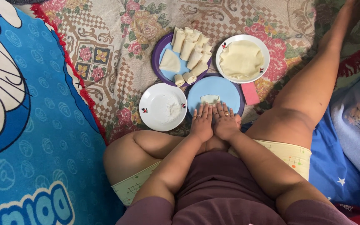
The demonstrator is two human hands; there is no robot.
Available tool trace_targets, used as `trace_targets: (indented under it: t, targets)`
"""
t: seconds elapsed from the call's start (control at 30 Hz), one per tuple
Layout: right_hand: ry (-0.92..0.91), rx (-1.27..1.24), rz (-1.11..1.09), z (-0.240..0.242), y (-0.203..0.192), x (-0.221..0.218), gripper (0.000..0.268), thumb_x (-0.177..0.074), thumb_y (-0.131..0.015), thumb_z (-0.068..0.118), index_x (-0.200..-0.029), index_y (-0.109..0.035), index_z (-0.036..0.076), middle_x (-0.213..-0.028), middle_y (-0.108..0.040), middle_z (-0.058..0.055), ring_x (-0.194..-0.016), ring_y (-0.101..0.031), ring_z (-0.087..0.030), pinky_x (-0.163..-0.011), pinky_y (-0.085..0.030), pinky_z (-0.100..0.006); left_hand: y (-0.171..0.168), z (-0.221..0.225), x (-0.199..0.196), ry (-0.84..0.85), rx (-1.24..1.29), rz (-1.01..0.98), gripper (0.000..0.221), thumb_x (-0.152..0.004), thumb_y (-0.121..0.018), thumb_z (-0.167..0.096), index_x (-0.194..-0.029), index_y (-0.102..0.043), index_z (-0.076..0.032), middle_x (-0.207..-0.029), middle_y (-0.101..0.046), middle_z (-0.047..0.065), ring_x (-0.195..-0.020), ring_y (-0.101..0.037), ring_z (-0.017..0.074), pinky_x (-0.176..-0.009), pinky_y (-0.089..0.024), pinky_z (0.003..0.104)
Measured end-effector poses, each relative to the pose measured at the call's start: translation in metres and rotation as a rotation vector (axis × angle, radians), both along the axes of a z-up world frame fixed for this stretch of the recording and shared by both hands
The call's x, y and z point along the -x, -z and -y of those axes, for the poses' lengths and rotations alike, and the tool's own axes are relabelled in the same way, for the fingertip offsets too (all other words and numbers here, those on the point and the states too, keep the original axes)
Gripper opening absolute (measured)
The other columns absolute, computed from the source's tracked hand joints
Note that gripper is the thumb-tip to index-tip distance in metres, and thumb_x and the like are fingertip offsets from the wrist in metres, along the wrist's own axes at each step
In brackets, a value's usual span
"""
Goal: Rolling individual pastries by placing filling on a wrapper and folding it into a cylinder
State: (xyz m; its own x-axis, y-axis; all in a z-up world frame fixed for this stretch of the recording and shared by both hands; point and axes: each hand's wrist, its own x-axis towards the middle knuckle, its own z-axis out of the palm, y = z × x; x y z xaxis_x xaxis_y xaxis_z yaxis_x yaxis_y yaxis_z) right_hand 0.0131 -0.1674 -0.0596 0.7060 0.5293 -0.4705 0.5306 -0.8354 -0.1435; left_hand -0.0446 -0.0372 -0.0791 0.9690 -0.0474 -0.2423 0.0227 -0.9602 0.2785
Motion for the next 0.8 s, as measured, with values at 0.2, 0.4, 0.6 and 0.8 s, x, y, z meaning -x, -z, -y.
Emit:
trace_targets:
  t: [0.2,0.4,0.6,0.8]
  targets:
    - [0.019,-0.057,-0.035,-0.004,-0.010,-0.013,0.082,-0.095,-0.045,0.029,-0.167,-0.009,0.014,-0.175,0.005,-0.010,-0.160,0.003,-0.036,-0.128,-0.006,-0.054,-0.018,-0.004,-0.012,-0.008,0.024,-0.023,0.096,-0.084,-0.059,-0.015,-0.166,-0.011,-0.003,-0.174,-0.003,0.018,-0.160,-0.003,0.0397,-0.129,-0.001,0.056]
    - [0.036,-0.066,-0.040,-0.010,-0.021,-0.024,0.088,-0.092,-0.050,0.026,-0.168,-0.007,0.015,-0.175,0.005,-0.010,-0.160,0.004,-0.035,-0.128,-0.004,-0.053,-0.045,-0.012,-0.029,0.004,0.024,-0.119,0.092,-0.089,-0.056,-0.018,-0.166,-0.008,-0.004,-0.174,0.000,0.018,-0.160,-0.001,0.0389,-0.130,0.002,0.055]
    - [0.082,-0.131,-0.082,-0.018,-0.034,-0.040,0.086,-0.093,-0.050,0.027,-0.168,-0.010,0.015,-0.175,0.002,-0.010,-0.160,0.003,-0.034,-0.128,-0.003,-0.054,-0.046,-0.021,-0.050,0.006,0.045,-0.161,0.092,-0.092,-0.057,-0.021,-0.167,-0.005,-0.006,-0.174,0.000,0.017,-0.160,0.001,0.0383,-0.129,0.004,0.055]
    - [0.103,-0.131,-0.084,-0.025,-0.026,-0.062,0.091,-0.090,-0.060,0.032,-0.167,-0.015,0.017,-0.175,-0.001,-0.009,-0.160,0.001,-0.034,-0.129,-0.003,-0.054,-0.050,-0.031,-0.068,0.020,0.033,-0.180,0.096,-0.091,-0.058,-0.024,-0.167,-0.003,-0.008,-0.174,0.001,0.019,-0.160,0.002,0.0403,-0.129,0.002,0.056]
